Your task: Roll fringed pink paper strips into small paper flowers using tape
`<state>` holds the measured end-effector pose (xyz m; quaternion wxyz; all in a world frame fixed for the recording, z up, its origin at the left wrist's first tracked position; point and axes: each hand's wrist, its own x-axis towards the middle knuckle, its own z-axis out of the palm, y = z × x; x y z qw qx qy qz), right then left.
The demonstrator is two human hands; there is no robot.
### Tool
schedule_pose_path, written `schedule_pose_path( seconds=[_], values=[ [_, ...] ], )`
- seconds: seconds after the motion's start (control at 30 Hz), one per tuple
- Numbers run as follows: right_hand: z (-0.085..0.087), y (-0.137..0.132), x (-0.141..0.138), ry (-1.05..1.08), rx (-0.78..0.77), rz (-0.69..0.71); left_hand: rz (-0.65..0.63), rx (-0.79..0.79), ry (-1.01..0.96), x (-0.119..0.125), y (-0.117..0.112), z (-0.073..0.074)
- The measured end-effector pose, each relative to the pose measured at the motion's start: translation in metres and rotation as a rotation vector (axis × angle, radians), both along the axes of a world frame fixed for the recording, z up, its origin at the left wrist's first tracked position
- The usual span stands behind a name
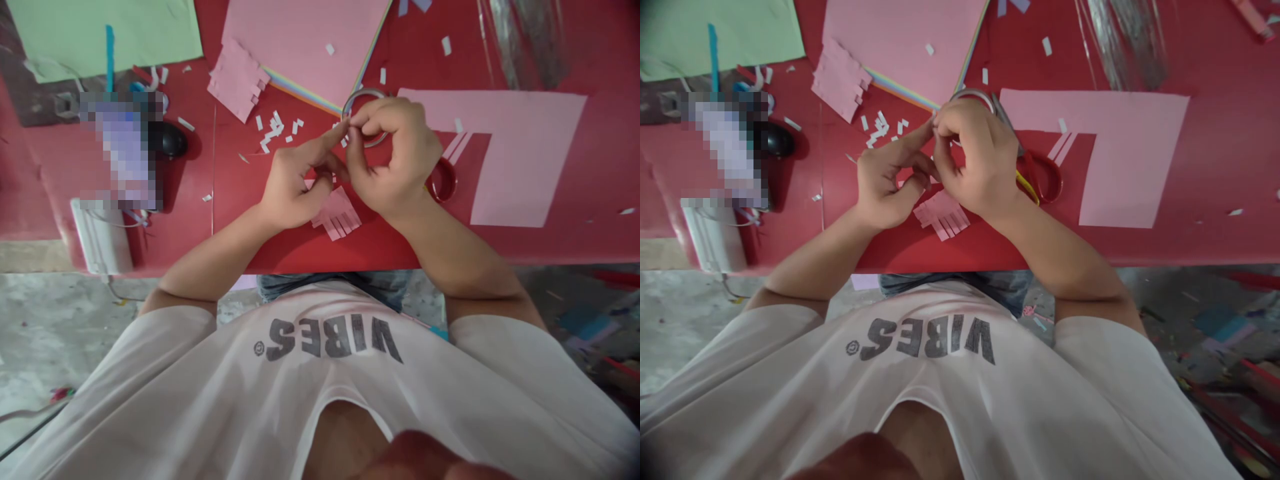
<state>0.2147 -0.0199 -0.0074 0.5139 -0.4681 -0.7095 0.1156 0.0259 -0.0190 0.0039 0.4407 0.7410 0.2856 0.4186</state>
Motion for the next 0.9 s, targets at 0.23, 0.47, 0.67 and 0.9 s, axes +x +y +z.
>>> schedule_pose_path(
  seconds=[0.23, 0.47, 0.67, 0.9],
  values=[
    [0.002, 0.008, 0.010, -0.226, 0.072, 0.080, -0.015, -0.205, -0.112, 0.002, 0.000, 0.000],
    [0.012, 0.010, 0.014, -0.442, 0.142, 0.194, -0.068, -0.296, -0.071, 0.000, 0.006, -0.001],
    [0.009, 0.013, 0.016, -0.407, 0.194, 0.228, -0.103, -0.507, -0.169, 0.003, 0.006, 0.014],
    [0.001, 0.016, 0.018, -0.325, 0.230, 0.174, -0.074, -0.603, -0.220, 0.001, 0.006, 0.026]
  ],
)
